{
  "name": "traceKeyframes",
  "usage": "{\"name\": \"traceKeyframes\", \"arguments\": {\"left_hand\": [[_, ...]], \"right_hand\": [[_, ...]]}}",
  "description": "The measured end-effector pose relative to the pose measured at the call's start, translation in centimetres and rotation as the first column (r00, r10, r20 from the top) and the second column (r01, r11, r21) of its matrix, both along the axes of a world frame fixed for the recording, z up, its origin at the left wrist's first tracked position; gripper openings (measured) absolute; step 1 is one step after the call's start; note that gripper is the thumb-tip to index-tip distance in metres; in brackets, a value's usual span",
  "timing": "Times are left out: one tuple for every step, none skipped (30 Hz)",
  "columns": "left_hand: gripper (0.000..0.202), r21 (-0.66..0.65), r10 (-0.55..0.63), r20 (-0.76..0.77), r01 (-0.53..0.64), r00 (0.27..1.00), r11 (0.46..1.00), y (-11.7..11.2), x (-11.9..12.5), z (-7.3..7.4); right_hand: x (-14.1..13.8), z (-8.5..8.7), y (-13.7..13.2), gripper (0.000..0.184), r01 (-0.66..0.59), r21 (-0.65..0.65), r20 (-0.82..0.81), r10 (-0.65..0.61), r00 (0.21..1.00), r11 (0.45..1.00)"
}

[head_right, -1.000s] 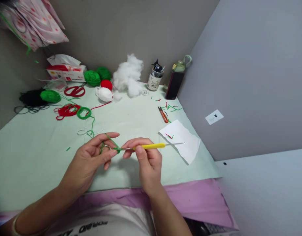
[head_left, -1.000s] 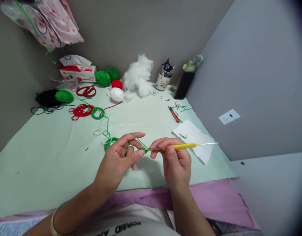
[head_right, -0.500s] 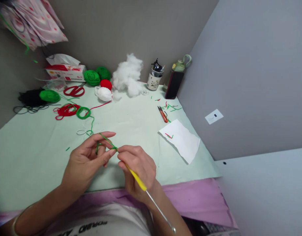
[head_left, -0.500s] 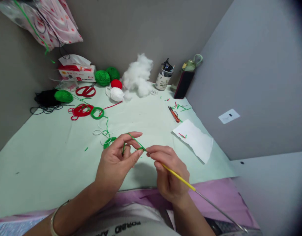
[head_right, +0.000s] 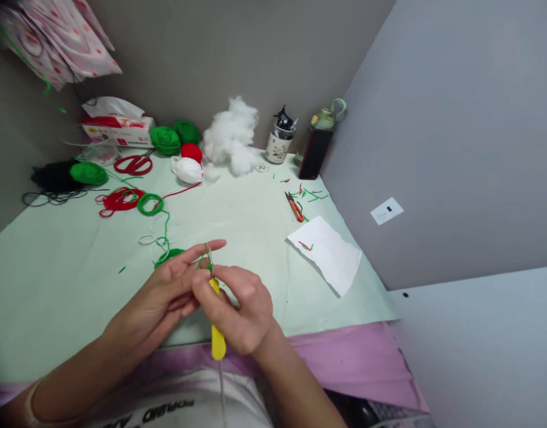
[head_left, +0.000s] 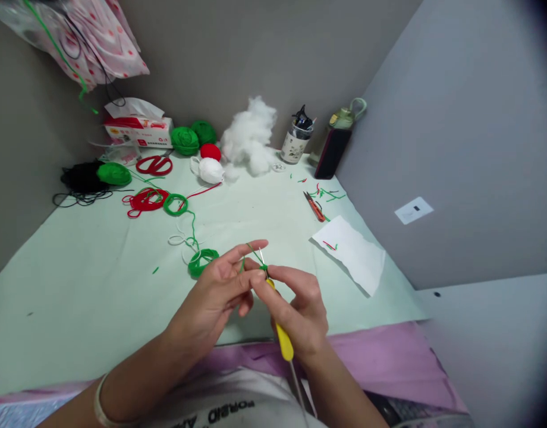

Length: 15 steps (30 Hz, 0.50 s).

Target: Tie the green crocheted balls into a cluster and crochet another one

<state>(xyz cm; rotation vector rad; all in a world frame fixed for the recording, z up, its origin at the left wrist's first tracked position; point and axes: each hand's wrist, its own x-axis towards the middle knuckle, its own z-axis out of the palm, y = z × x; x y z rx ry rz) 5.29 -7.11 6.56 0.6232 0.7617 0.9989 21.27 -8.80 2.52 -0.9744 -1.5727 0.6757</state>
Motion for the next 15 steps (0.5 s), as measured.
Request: {"name": "traceKeyframes", "arguments": {"left_hand": [[0.047,-0.04,-0.027,0.039,0.028,0.999,0.999,0.1,-0.1,0.1],[0.046,-0.057,-0.033,0.059,0.036,0.998,0.998,0.2,-0.3,0.2],[0.046,-0.057,-0.026,0.059,0.029,0.998,0.998,0.3,-0.4,0.2],[0.045,-0.044,-0.009,0.044,0.011,0.999,0.999,0.4,-0.5,0.2],[0.043,-0.022,0.011,0.02,-0.011,1.0,1.0,0.4,-0.6,0.2],[0.041,0.004,0.029,-0.006,-0.029,1.0,1.0,0.4,-0.7,0.2],[0.04,0.031,0.046,-0.028,-0.045,0.999,0.998,0.4,-0.8,0.1],[0.038,0.056,0.058,-0.047,-0.056,0.997,0.997,0.3,-0.7,0.0],[0.038,0.078,0.066,-0.061,-0.061,0.996,0.995,0.3,-0.7,-0.1],[0.038,0.096,0.065,-0.069,-0.058,0.996,0.994,0.2,-0.6,-0.2],[0.038,0.111,0.053,-0.076,-0.044,0.996,0.993,0.1,-0.5,-0.3],[0.038,0.121,0.036,-0.085,-0.026,0.996,0.992,0.0,-0.3,-0.5],[0.037,0.131,0.025,-0.094,-0.012,0.995,0.991,-0.1,-0.2,-0.6],[0.037,0.138,0.022,-0.105,-0.007,0.994,0.99,-0.1,0.0,-0.7],[0.037,0.143,0.033,-0.113,-0.016,0.993,0.99,-0.1,0.1,-0.7]], "right_hand": [[0.1,0.2,0.0,0.035,0.001,0.062,0.014,-0.002,1.0,0.998],[0.1,0.4,0.0,0.037,0.005,0.147,0.045,-0.012,0.999,0.989],[0.2,0.7,0.0,0.037,0.014,0.212,0.058,-0.027,0.998,0.977],[0.3,1.1,-0.1,0.035,0.035,0.225,0.022,-0.041,0.999,0.974],[0.3,1.4,0.0,0.032,0.055,0.217,-0.04,-0.047,0.998,0.975],[0.3,1.7,0.0,0.028,0.063,0.18,-0.124,-0.041,0.991,0.982],[0.3,2.0,0.1,0.025,0.048,0.113,-0.218,-0.023,0.976,0.992],[0.3,2.1,0.2,0.023,0.011,0.046,-0.306,0.003,0.952,0.999],[0.2,2.2,0.4,0.022,-0.037,-0.006,-0.374,0.032,0.927,0.999],[0.0,2.3,0.6,0.021,-0.083,-0.036,-0.414,0.061,0.908,0.996],[-0.1,2.3,0.7,0.021,-0.115,-0.048,-0.424,0.084,0.902,0.992],[-0.3,2.2,0.8,0.021,-0.124,-0.038,-0.41,0.098,0.907,0.992],[-0.4,2.1,0.8,0.021,-0.107,-0.011,-0.377,0.095,0.921,0.994],[-0.6,2.0,0.8,0.023,-0.073,0.022,-0.328,0.076,0.942,0.997],[-0.6,1.8,0.7,0.026,-0.03,0.06,-0.259,0.045,0.965,0.998]]}}
